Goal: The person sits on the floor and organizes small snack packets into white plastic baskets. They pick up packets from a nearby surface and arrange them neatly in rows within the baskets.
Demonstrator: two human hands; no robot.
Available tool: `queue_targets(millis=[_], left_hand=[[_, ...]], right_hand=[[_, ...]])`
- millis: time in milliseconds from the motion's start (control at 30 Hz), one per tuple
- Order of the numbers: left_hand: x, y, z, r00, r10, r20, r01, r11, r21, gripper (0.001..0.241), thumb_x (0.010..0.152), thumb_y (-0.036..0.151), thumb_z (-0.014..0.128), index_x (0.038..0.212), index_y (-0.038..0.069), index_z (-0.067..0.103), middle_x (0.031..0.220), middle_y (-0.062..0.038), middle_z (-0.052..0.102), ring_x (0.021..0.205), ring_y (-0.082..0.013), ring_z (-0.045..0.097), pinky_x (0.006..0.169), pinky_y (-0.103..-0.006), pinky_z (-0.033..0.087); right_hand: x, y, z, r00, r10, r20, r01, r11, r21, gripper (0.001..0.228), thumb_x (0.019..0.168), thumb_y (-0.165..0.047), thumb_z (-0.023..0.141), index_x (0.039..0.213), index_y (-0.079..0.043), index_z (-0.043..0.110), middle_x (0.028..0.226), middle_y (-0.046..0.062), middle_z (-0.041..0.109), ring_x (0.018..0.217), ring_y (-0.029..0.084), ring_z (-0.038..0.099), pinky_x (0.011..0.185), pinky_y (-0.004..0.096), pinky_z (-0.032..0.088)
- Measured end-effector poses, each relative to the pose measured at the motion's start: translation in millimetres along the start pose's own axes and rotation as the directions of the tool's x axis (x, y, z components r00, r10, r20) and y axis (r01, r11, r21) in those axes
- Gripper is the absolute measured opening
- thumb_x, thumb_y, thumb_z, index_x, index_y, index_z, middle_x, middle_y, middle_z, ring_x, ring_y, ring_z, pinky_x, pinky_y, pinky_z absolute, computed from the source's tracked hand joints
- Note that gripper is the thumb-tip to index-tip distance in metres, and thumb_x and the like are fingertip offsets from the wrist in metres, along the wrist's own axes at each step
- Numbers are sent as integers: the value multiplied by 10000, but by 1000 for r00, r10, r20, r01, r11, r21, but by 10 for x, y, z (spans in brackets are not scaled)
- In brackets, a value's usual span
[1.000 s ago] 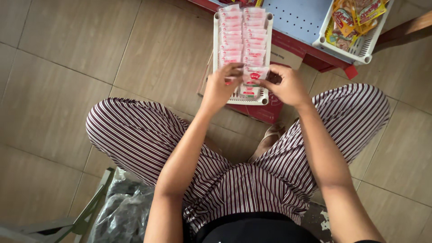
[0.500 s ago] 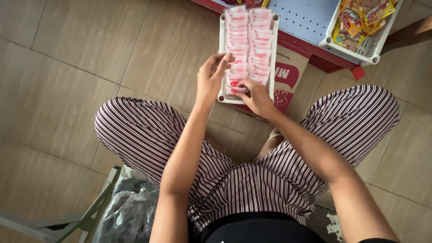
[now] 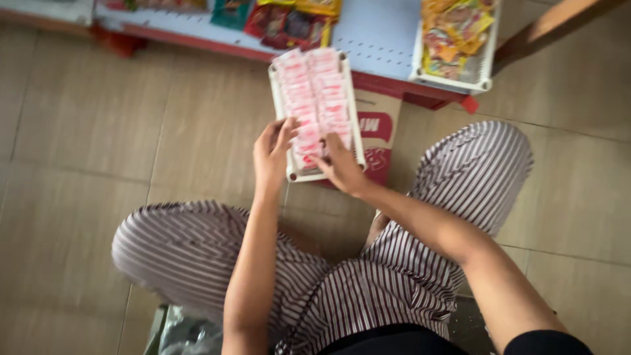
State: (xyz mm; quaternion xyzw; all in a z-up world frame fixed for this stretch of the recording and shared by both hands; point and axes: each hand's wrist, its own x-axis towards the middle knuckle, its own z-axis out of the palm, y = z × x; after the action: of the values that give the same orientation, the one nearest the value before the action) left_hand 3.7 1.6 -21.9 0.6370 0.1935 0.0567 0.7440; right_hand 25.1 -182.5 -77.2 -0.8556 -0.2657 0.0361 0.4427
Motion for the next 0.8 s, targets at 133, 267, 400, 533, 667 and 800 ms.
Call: queue_targets(millis=[133, 267, 400, 533, 667, 800], left_hand=[[-55, 51, 67, 999, 46, -27, -43, 993, 111, 368, 1042, 308, 598, 1231, 6, 690, 1143, -73, 775, 1046, -142, 720, 883, -283, 546], [-155, 132, 192, 993, 121, -19, -108, 936, 336, 310, 1045, 253, 602, 1239, 28, 690, 1151, -108, 755, 1086, -185, 719, 937, -340, 568], [-235, 126, 284, 929, 347, 131, -352, 712, 607, 343, 1000, 124, 640, 1335, 52, 627, 1340, -152, 661, 1301, -326, 576, 1115, -447, 443], [-249, 119, 444, 849, 446, 285, -522, 617, 589, 494, 960, 68, 658, 1439, 58, 539, 1524, -153, 527, 1497, -385, 378, 1215, -486, 337], [-172, 225, 584, 806, 423, 413, -591, 578, 562, 563, 936, 68, 665, 1474, 49, 503, 1598, -160, 442, 1539, -400, 293, 1220, -489, 311], [60, 242, 950, 827, 360, 432, -561, 588, 583, 535, 966, 112, 680, 1474, 83, 516, 1615, -130, 429, 1564, -360, 276, 1237, -459, 319]], right_hand=[[60, -50, 1, 998, -46, -43, 45, 998, -42, 577, 903, -189, 813, 1278, 10, 422, 1137, 244, 546, 973, 419, 609, 789, 460, 533], [129, -190, -152, 995, 92, 31, -95, 992, 84, 625, 880, -205, 799, 1320, 1, 406, 1186, 219, 520, 943, 349, 639, 752, 418, 576], [202, -326, -433, 992, 120, 24, -123, 983, 139, 628, 881, -174, 809, 1366, -15, 442, 1241, 211, 540, 990, 309, 663, 764, 355, 604], [324, -253, -1020, 983, -119, -141, 125, 992, 36, 660, 905, -183, 784, 1444, -4, 450, 1377, 194, 548, 1167, 319, 648, 863, 363, 589], [599, 267, -2032, 962, 273, -4, -271, 955, 120, 489, 941, -248, 770, 1325, -32, 558, 1351, 137, 586, 998, 216, 729, 790, 292, 636], [852, 930, -2689, 951, 255, -174, -277, 954, -112, 542, 908, -288, 812, 1323, -28, 580, 1323, 148, 612, 1156, 271, 667, 974, 378, 577]])
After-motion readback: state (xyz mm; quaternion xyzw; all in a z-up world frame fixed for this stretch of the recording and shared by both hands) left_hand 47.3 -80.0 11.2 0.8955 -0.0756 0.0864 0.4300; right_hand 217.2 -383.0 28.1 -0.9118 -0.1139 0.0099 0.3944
